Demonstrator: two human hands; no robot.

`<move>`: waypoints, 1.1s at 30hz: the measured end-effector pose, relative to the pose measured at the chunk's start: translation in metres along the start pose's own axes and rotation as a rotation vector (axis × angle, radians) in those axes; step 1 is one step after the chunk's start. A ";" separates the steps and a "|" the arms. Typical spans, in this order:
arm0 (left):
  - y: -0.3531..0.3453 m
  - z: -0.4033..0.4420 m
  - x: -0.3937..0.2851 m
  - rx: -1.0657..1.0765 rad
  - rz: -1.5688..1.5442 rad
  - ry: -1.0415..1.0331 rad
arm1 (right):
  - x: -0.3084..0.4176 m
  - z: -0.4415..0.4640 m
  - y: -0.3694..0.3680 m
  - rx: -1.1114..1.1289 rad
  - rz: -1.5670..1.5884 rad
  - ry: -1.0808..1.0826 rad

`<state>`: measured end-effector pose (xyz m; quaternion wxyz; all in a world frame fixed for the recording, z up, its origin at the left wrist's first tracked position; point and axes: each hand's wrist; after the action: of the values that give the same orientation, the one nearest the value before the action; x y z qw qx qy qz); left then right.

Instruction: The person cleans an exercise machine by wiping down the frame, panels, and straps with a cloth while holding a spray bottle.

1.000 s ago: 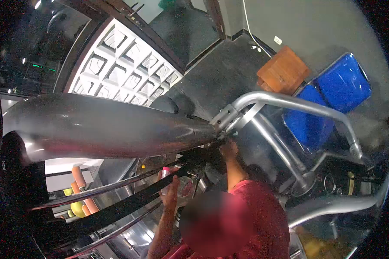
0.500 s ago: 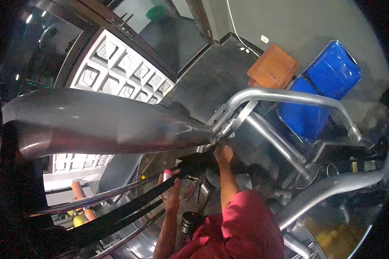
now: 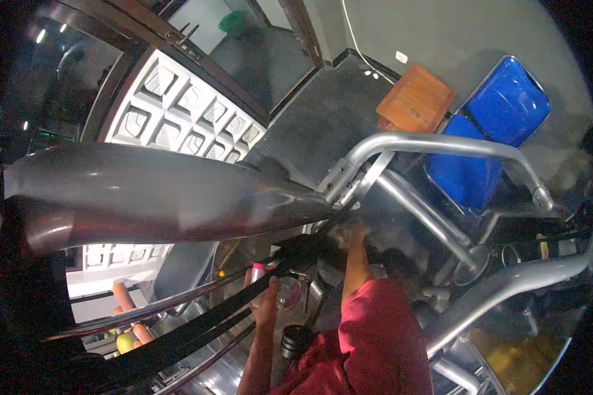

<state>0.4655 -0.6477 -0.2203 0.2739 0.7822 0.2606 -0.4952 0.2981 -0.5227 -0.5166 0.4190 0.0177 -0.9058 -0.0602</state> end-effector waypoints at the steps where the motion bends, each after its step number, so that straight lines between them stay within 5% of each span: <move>1: 0.002 0.001 0.006 -0.016 0.029 -0.033 | -0.007 -0.001 -0.003 0.011 0.138 -0.008; 5: 0.008 0.004 0.021 0.022 0.015 -0.029 | -0.022 0.004 -0.019 0.234 0.882 -0.093; 8: 0.000 0.006 0.012 0.066 0.002 -0.095 | -0.023 0.005 -0.026 0.422 1.148 -0.143; 15: -0.001 0.009 0.024 0.086 -0.096 -0.095 | -0.010 -0.066 -0.025 0.317 1.197 -0.084; 17: -0.009 0.002 0.013 0.021 -0.174 -0.039 | -0.021 -0.062 -0.029 0.436 1.168 0.103; 21: -0.004 0.000 0.015 0.077 -0.179 -0.030 | -0.008 -0.035 -0.051 0.376 1.289 -0.100; 22: -0.006 0.000 0.018 0.062 -0.212 -0.019 | 0.002 -0.032 -0.052 0.141 1.287 -0.344; 23: -0.008 0.000 0.019 0.048 -0.249 -0.010 | 0.007 -0.036 -0.047 0.150 1.284 -0.340; 25: -0.012 -0.002 0.013 0.019 -0.253 -0.010 | 0.000 -0.036 -0.034 0.651 1.291 -0.090; 28: -0.015 0.004 0.023 0.057 -0.363 -0.014 | 0.009 -0.069 -0.027 0.459 1.187 -0.240; 33: -0.011 0.018 0.045 0.051 -0.346 0.024 | 0.036 -0.144 -0.030 0.561 1.255 -0.245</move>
<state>0.4634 -0.6458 -0.2703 0.1614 0.7382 0.3818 -0.5323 0.3836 -0.5694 -0.4011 0.2490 -0.4085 -0.7668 0.4279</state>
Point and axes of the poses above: each hand's wrist, its own z-axis towards the middle knuckle, its own y-axis out of the back of the hand, x = y × z, and after that the axes turned 12 degrees about y, right-handed
